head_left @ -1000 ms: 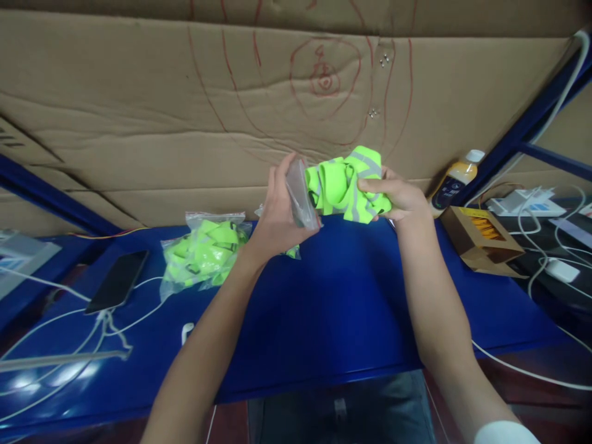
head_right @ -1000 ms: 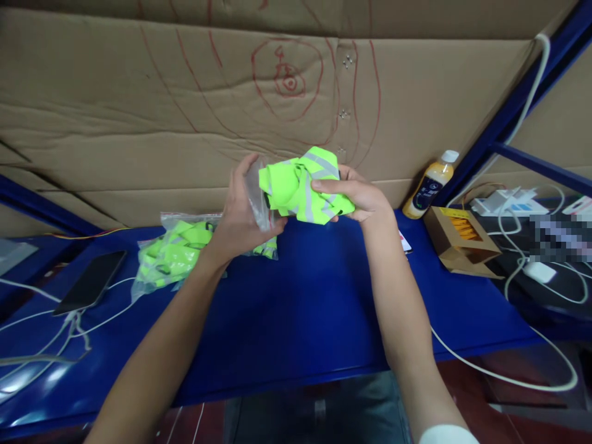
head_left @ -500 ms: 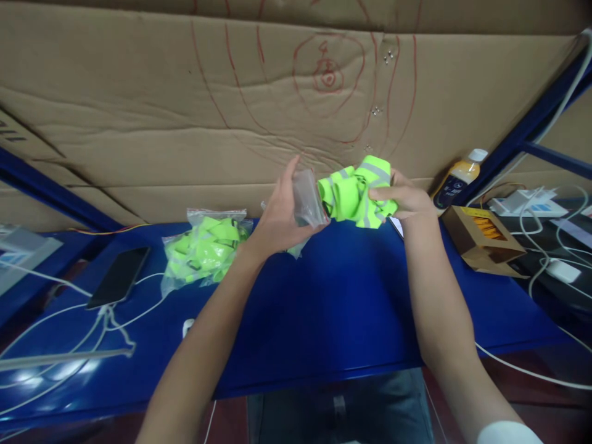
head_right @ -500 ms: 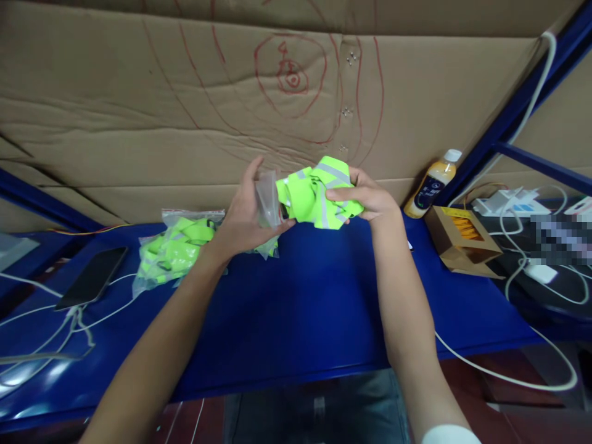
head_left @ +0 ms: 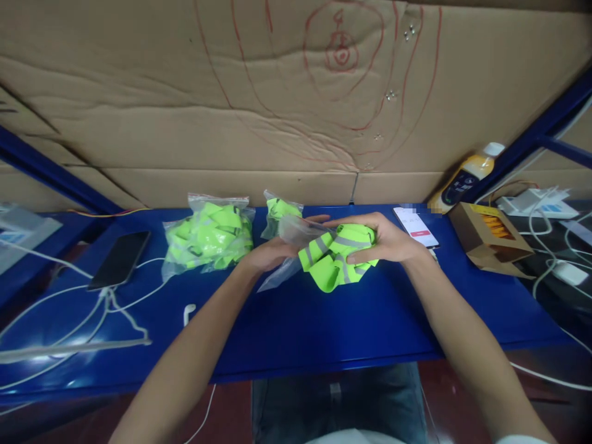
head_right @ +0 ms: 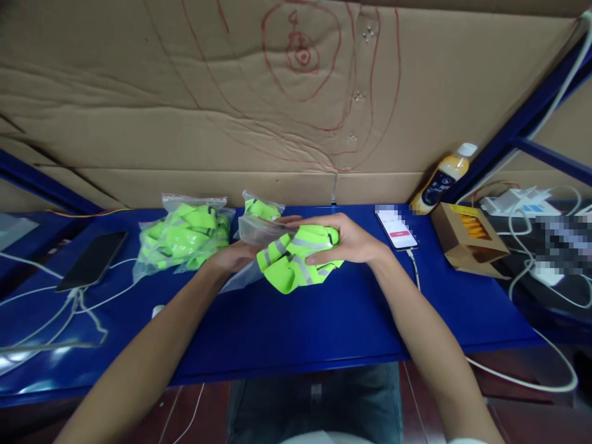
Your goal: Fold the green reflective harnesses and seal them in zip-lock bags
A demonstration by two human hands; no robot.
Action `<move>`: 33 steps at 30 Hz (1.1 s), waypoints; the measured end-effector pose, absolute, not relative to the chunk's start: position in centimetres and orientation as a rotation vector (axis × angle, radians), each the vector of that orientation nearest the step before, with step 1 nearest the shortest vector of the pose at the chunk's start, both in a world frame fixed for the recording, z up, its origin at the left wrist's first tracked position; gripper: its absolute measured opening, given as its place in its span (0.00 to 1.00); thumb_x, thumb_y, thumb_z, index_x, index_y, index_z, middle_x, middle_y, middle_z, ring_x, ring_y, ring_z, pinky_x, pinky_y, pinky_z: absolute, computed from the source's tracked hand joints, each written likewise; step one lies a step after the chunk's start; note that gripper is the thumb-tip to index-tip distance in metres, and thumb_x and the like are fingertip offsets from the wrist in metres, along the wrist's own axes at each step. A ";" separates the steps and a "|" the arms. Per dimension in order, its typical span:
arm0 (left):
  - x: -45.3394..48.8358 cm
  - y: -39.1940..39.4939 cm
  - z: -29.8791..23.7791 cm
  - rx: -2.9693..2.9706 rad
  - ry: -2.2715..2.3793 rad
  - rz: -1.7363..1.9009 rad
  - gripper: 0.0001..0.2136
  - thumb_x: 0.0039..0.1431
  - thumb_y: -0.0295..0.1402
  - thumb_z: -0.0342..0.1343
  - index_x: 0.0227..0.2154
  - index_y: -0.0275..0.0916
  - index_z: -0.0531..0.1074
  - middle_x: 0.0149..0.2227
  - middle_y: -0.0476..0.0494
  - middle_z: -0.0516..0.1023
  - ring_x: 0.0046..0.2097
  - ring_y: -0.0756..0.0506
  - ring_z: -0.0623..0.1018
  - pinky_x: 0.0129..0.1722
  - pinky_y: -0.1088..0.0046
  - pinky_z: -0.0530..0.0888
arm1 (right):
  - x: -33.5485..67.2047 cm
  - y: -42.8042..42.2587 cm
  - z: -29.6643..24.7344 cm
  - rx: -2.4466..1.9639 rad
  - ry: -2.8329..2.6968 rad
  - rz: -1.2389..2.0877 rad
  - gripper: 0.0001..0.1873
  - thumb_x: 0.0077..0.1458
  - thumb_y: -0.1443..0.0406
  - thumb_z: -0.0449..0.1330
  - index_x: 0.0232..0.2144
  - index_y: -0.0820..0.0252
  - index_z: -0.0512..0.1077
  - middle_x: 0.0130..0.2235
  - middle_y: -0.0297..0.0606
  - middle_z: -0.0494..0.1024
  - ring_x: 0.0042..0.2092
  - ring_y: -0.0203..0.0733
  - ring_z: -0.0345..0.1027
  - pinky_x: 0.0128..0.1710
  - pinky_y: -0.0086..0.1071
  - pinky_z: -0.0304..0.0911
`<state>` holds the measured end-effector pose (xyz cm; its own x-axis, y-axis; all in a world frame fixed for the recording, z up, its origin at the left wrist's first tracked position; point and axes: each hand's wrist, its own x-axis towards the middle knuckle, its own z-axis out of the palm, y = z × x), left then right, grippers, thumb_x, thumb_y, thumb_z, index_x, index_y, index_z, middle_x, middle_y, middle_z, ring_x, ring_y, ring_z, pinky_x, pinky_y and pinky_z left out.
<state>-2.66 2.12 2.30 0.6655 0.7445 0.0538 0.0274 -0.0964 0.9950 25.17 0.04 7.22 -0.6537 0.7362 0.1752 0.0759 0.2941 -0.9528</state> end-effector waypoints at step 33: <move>-2.0 0.5 3.6 2.241 0.818 0.551 0.46 0.47 0.55 0.76 0.64 0.44 0.63 0.53 0.38 0.81 0.51 0.34 0.82 0.51 0.55 0.79 | 26.4 -1.2 7.2 -0.914 -2.422 1.146 0.32 0.54 0.62 0.75 0.62 0.51 0.80 0.58 0.36 0.85 0.56 0.48 0.81 0.55 0.32 0.71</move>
